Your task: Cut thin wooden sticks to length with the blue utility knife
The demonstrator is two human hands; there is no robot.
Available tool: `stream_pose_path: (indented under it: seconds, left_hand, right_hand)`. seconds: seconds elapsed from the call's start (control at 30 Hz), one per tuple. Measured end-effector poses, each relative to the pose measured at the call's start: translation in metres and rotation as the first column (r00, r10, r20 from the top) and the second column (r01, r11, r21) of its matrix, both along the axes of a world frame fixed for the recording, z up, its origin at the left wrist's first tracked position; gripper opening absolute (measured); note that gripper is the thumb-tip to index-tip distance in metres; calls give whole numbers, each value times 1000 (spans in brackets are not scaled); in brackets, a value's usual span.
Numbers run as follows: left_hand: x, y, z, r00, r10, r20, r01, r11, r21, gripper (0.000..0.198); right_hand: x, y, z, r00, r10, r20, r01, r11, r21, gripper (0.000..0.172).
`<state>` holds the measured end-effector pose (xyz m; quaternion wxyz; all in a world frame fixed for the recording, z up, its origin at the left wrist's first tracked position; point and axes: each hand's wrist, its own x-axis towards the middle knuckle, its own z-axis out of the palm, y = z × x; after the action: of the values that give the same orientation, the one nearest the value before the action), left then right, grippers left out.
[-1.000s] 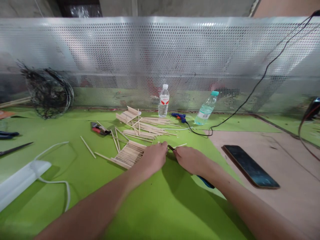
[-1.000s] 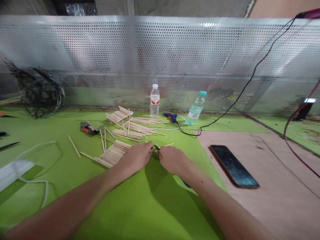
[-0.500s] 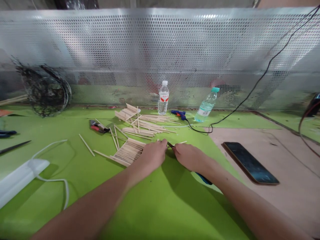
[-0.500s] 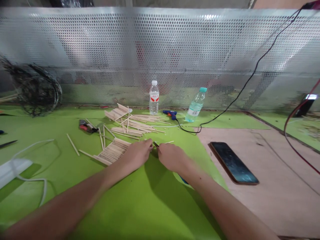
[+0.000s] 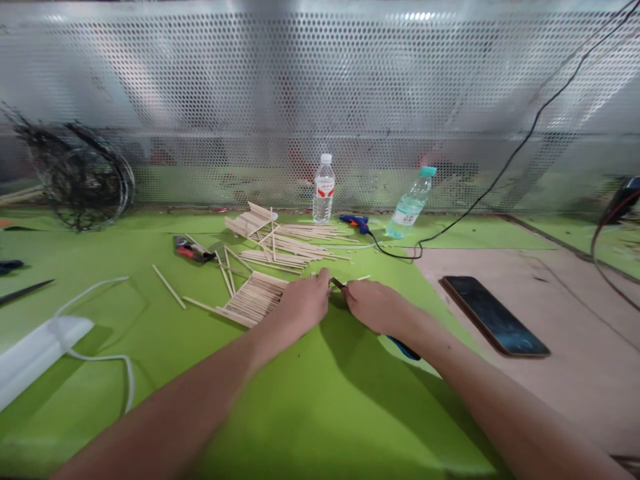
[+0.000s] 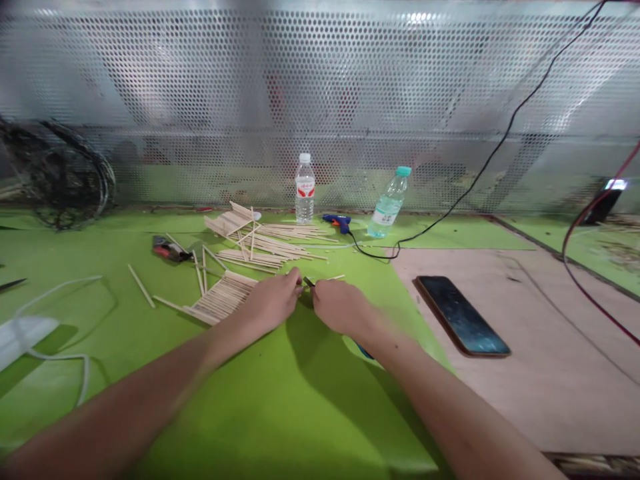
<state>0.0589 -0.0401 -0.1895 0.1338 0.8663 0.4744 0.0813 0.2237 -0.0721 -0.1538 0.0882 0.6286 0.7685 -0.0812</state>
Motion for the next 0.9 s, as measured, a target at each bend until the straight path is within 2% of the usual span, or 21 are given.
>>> stream_pose_path:
  seconds: [0.17, 0.43, 0.63, 0.77, 0.9]
  left_hand:
    - [1, 1, 0, 1000, 7, 23, -6, 1000, -26, 25]
    - [3, 8, -5, 991, 19, -134, -13, 999, 47, 29]
    - [5, 9, 1, 994, 39, -106, -38, 999, 9, 31]
    - [6, 8, 4, 989, 25, -144, -20, 999, 33, 28]
    - [5, 7, 2, 988, 25, -150, -13, 996, 83, 29]
  right_hand:
    - [1, 1, -3, 999, -16, -40, 17, 1000, 10, 36]
    - [-10, 1, -6, 1000, -8, 21, 6, 996, 86, 33]
    - [-7, 0, -3, 999, 22, 42, -23, 1000, 17, 32]
    - [-11, 7, -7, 999, -21, 31, 20, 999, 46, 33]
    - [-12, 3, -5, 999, 4, 49, -6, 998, 54, 31]
